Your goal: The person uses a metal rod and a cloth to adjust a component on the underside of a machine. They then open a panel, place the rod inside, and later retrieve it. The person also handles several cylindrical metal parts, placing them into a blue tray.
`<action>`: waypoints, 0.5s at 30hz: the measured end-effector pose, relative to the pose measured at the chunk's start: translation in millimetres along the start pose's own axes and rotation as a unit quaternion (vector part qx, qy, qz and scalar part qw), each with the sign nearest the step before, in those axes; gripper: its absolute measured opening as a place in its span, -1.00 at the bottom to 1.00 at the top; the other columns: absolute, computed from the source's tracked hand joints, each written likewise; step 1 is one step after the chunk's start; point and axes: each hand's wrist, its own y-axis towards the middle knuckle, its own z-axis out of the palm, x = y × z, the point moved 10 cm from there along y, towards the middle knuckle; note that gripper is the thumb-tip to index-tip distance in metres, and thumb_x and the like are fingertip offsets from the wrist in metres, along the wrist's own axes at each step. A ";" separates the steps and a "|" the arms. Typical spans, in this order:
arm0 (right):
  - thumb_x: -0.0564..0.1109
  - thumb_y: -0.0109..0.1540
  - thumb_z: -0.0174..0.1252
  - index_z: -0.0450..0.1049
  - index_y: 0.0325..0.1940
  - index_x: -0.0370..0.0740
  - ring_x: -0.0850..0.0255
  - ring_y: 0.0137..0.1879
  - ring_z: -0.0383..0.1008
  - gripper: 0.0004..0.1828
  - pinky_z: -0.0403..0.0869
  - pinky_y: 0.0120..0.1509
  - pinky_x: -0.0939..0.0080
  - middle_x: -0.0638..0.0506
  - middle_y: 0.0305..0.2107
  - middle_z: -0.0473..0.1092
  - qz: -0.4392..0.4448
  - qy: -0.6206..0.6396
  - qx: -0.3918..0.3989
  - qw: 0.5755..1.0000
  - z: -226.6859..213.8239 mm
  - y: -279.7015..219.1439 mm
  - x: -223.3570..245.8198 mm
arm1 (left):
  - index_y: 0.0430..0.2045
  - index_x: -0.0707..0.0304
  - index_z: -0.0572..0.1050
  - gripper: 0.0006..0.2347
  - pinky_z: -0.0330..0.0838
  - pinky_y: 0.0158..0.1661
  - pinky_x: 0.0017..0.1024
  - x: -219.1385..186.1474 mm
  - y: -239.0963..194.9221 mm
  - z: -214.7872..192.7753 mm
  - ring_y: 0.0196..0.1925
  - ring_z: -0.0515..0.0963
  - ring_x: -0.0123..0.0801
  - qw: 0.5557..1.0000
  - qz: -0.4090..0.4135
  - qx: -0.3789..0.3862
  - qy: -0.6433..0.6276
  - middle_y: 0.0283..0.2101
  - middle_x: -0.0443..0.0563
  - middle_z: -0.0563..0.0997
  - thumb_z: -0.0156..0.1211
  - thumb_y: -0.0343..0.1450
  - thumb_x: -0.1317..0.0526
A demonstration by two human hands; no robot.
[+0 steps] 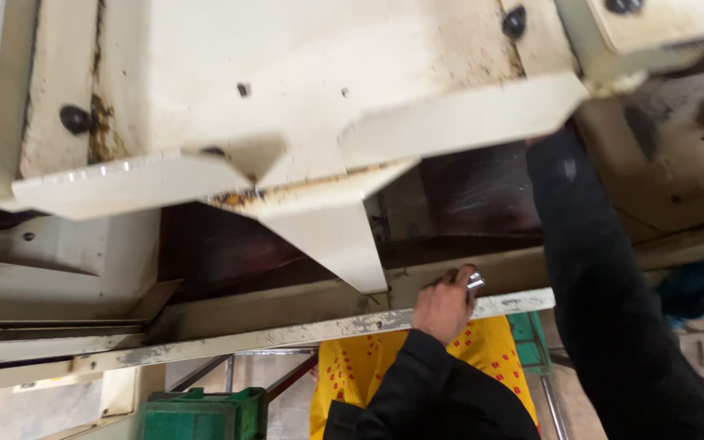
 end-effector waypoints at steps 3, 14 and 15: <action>-0.07 0.54 -0.06 0.41 -0.10 -0.29 0.16 -0.14 0.45 -0.73 0.52 0.06 0.17 -0.07 -0.25 0.44 -0.085 -0.061 -0.062 0.993 -72.3 -63.5 -12.9 | 0.09 0.17 0.39 -0.71 0.55 -0.19 -0.02 0.2 1.6 2.9 -0.22 0.66 0.15 1.000 -0.002 -0.002 0.010 -0.08 0.28 0.62 0.09 0.49 0.18; -0.09 0.57 -0.10 0.39 -0.09 -0.32 0.17 -0.17 0.43 -0.72 0.50 0.02 0.20 -0.08 -0.26 0.41 0.129 -0.169 -0.176 0.961 -273.2 -304.2 -181.9 | 0.14 0.08 0.34 -0.72 0.52 -0.17 0.03 5.0 -0.2 11.9 -0.24 0.66 0.16 1.000 -0.010 0.014 0.019 -0.13 0.28 0.63 0.02 0.53 0.14; -0.10 0.57 -0.10 0.38 -0.09 -0.33 0.17 -0.17 0.43 -0.72 0.50 0.02 0.20 -0.09 -0.26 0.41 0.114 -0.152 -0.191 0.963 -275.2 -308.8 -175.0 | 0.12 0.08 0.34 -0.72 0.53 -0.18 0.03 3.0 0.2 8.2 -0.24 0.66 0.16 1.000 0.000 0.004 0.018 -0.10 0.27 0.63 0.03 0.52 0.15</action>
